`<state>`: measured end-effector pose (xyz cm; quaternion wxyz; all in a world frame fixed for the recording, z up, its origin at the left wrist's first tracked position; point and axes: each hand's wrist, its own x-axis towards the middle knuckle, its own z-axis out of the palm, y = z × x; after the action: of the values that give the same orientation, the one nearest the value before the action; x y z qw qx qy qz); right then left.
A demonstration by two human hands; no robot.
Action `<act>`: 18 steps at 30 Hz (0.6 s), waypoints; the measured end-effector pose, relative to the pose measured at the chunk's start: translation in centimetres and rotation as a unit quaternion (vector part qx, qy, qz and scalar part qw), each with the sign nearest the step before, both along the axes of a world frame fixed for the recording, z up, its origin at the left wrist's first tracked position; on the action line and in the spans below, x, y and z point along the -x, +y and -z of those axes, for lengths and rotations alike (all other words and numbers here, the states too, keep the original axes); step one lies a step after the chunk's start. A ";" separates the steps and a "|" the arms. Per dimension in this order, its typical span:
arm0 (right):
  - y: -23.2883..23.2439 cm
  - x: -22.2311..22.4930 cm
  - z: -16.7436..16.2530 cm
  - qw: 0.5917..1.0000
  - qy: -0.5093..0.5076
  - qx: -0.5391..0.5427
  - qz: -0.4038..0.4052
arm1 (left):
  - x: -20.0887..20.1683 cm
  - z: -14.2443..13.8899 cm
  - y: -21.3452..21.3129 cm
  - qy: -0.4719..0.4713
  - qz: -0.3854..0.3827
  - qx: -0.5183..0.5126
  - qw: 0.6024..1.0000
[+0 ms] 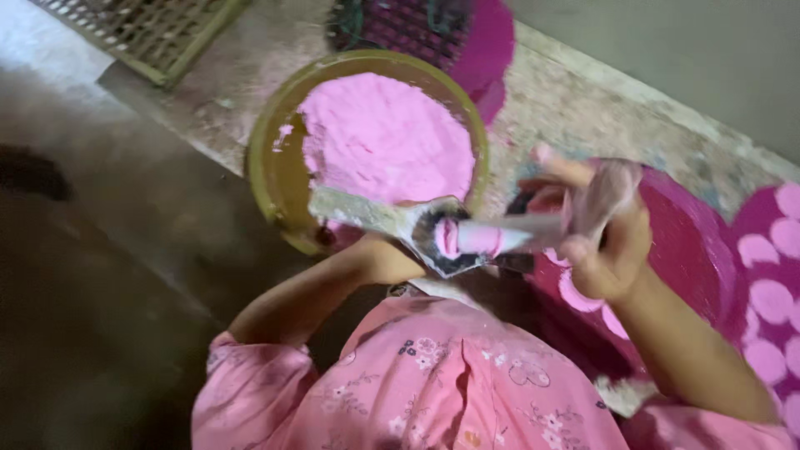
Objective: The person scoops pink powder from a large basin into a small cylindrical mold, presses the mold with a wooden hand press, then releases the formed pink cake discs onto round trays, repeating the cycle and occasionally repositioning trays and scraping excess powder.
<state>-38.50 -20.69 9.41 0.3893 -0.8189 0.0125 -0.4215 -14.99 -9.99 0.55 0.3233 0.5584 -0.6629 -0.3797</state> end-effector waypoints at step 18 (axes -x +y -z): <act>5.8 23.4 8.6 0.835 0.238 -0.495 0.036 | 16.9 -0.6 -8.0 -0.007 0.191 -0.069 0.979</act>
<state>-61.89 -14.88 0.81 0.7125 -0.5907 0.3408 -0.1648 -31.89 -17.97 1.12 0.2010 0.4446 -0.7321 -0.4753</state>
